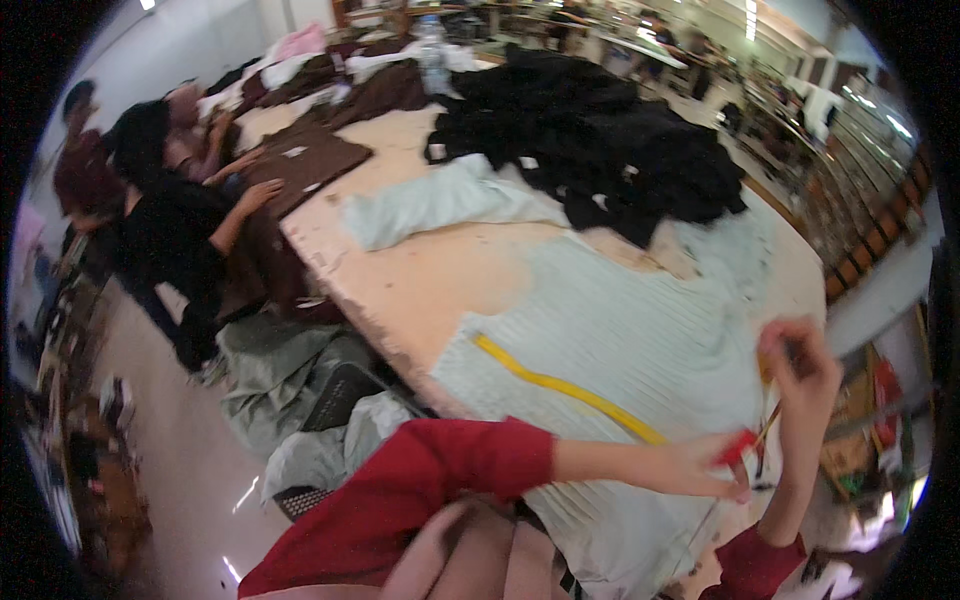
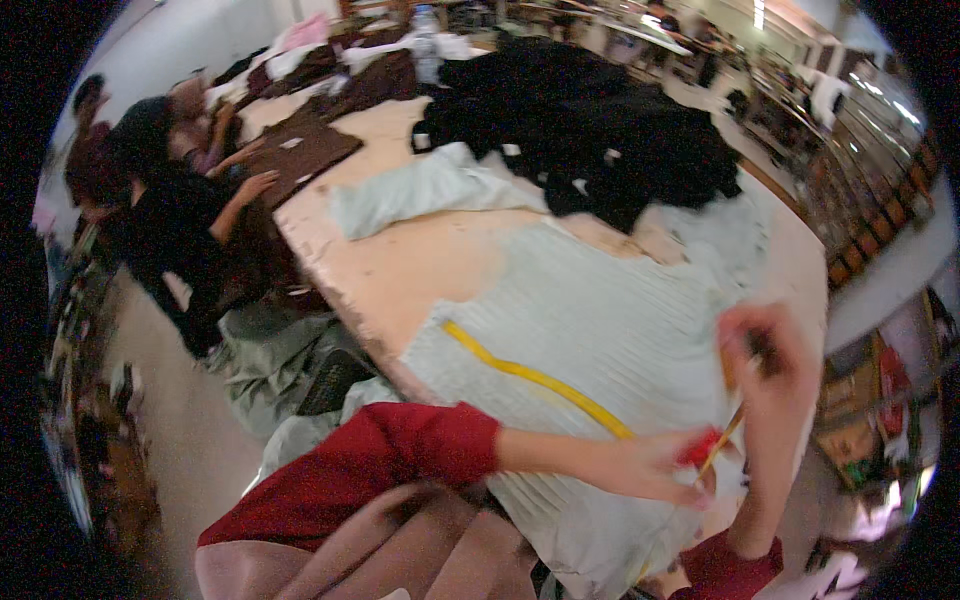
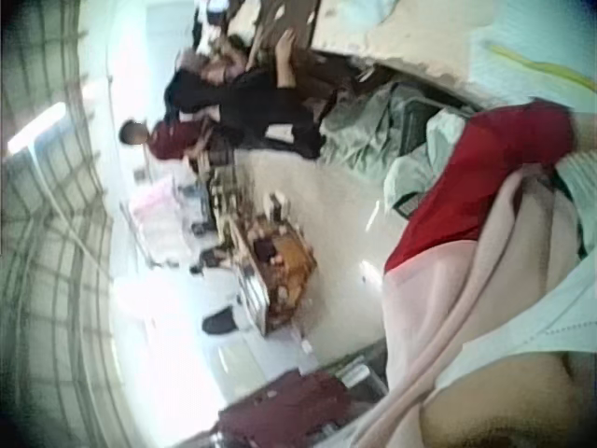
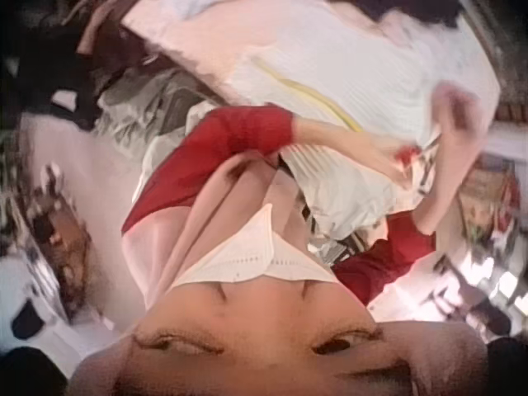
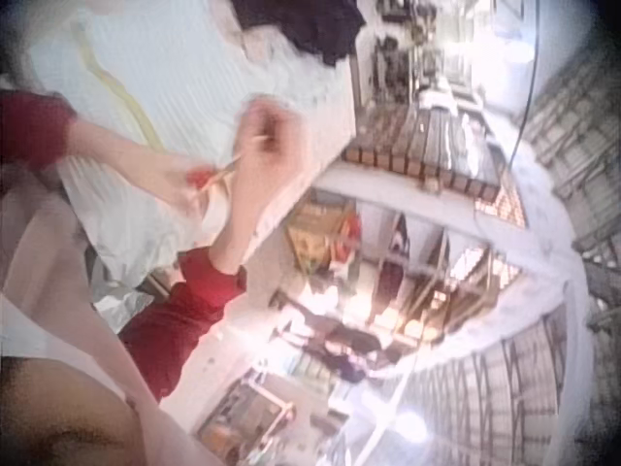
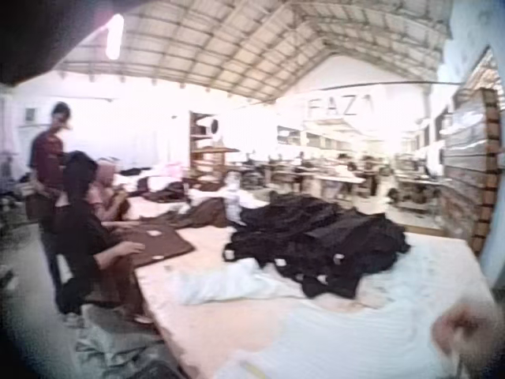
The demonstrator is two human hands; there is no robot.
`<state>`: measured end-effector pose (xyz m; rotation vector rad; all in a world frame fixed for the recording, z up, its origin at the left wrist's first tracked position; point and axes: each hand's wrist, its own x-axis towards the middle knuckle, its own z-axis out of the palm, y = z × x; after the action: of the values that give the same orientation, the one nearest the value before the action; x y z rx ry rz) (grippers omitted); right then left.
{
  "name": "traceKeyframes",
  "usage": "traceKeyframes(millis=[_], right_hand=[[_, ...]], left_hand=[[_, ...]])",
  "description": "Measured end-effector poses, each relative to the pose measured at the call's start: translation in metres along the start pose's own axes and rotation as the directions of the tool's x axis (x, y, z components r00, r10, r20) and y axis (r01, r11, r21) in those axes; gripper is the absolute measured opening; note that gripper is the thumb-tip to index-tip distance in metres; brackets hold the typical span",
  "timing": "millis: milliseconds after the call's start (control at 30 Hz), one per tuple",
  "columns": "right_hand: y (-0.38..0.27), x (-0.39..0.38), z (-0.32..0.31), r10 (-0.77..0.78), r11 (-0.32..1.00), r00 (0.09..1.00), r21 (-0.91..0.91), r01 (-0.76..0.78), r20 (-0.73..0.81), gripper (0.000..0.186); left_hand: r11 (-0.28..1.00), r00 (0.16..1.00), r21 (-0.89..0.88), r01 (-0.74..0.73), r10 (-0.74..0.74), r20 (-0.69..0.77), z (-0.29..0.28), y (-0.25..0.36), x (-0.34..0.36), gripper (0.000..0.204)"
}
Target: The person measures a light green garment on a table using a measuring tape and marks it with a black marker. They repeatedly fold, unfold, and smooth the fabric while taking measurements and making marks.
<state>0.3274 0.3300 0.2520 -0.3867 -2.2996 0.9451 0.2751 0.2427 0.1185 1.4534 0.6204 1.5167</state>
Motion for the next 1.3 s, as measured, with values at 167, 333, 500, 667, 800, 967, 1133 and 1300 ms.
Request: traceKeyframes(millis=[167, 333, 500, 667, 800, 967, 1133, 1300], right_hand=[[0.076, 0.007, 0.027, 0.186, 0.619, 0.981, 0.77, -0.158, 0.052, 0.047], [0.083, -0.087, 0.048, 0.222, 0.557, 0.561, 0.369, -0.744, 0.797, 0.036], [0.087, -0.087, -0.004, 0.579, 0.768, 0.717, 0.038, -0.64, 0.388, 0.016], [0.068, -0.032, 0.019, -0.275, 0.955, 0.959, -0.139, 0.263, -0.073, 0.023], [0.044, -0.016, 0.046, -0.205, 0.973, 0.973, 0.127, 0.191, 0.104, 0.037], [0.087, -0.049, 0.037, 0.428, 0.799, 0.603, 0.029, -0.6, 0.674, 0.04], [0.145, -0.001, -0.033, 0.521, 0.84, 0.846, -0.246, -0.484, 0.111, 0.032], [0.24, 0.068, -0.122, 0.276, 0.932, 0.855, -0.095, -0.35, -0.439, 0.032]], left_hand=[[0.972, 0.871, -0.209, -0.104, -0.012, -0.491, -0.05, 0.054, 0.037, 0.025], [0.968, 0.453, 0.179, -0.177, 0.241, -0.858, -0.199, 0.106, 0.031, 0.015], [0.744, 0.508, 0.622, 0.244, 0.449, -0.736, -0.228, 0.094, -0.003, 0.024], [0.699, 0.964, 0.71, -0.089, 0.239, -0.114, -0.112, 0.044, 0.002, 0.074], [0.961, 0.985, 0.246, 0.13, -0.098, -0.139, -0.087, 0.051, -0.009, 0.09], [0.862, 0.976, 0.475, 0.174, -0.216, 0.036, -0.089, 0.053, -0.028, 0.092], [0.613, 0.958, 0.736, 0.287, -0.17, -0.232, -0.108, 0.06, -0.108, 0.09], [0.194, 0.69, 0.684, 0.704, -0.413, -0.594, -0.129, 0.096, -0.201, 0.067]])
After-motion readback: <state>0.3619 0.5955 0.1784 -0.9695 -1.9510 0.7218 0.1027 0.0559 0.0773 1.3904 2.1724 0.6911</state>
